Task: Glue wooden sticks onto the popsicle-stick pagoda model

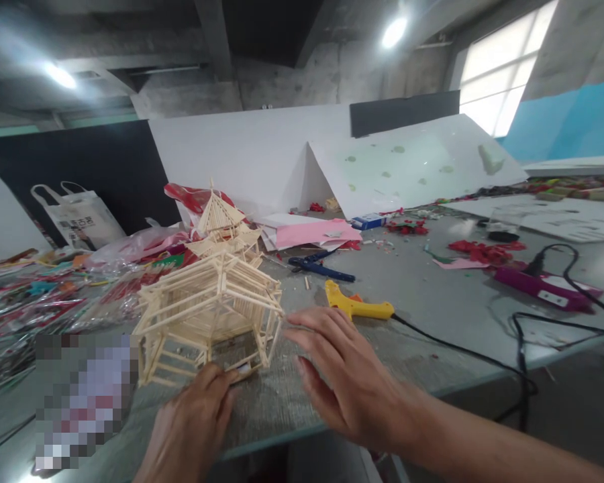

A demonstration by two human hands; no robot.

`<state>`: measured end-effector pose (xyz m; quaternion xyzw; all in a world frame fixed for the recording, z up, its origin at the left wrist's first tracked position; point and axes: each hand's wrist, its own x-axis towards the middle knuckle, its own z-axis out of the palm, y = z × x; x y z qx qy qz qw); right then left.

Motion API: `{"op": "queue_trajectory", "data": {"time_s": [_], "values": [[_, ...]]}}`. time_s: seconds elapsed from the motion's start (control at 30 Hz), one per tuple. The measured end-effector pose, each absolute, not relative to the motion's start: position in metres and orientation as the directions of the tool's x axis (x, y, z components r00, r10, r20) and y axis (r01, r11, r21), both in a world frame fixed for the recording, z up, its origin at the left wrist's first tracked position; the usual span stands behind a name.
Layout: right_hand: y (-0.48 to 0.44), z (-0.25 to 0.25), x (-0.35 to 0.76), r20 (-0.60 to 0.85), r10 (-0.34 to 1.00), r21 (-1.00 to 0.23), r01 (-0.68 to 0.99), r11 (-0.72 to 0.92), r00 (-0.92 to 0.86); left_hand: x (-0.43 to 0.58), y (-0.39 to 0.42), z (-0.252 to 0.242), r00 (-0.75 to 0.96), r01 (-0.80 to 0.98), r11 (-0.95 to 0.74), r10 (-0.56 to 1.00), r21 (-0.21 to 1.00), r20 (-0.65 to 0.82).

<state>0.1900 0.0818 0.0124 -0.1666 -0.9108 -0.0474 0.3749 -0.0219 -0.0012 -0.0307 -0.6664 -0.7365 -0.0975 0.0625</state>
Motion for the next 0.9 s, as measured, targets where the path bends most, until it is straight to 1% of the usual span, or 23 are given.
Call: {"op": "queue_trajectory", "data": {"time_s": [0.13,0.3,0.43,0.53,0.7,0.9], "values": [[0.085,0.011,0.199,0.711,0.281,-0.048,0.354,0.934,-0.645,-0.022,0.0,-0.033,-0.113,0.992,0.097,0.967,0.08,0.229],[0.086,0.008,0.205,0.721,0.285,-0.057,0.356,0.933,-0.632,-0.018,0.001,-0.029,-0.191,0.982,0.184,0.956,0.049,0.223],[0.081,0.008,0.204,0.702,0.267,-0.03,0.347,0.937,-0.66,-0.014,0.002,-0.026,-0.222,0.975,0.214,0.953,0.058,0.205],[0.077,0.008,0.201,0.694,0.222,0.011,0.319,0.948,-0.685,-0.014,0.002,-0.025,-0.24,0.971,0.23,0.949,0.068,0.204],[0.074,0.006,0.195,0.658,0.173,0.045,0.268,0.962,-0.732,-0.014,0.002,-0.026,-0.229,0.973,0.221,0.952,0.061,0.205],[0.075,0.004,0.189,0.63,0.184,0.014,0.248,0.969,-0.754,-0.013,0.002,-0.026,-0.21,0.978,0.208,0.95,0.034,0.231]]}}
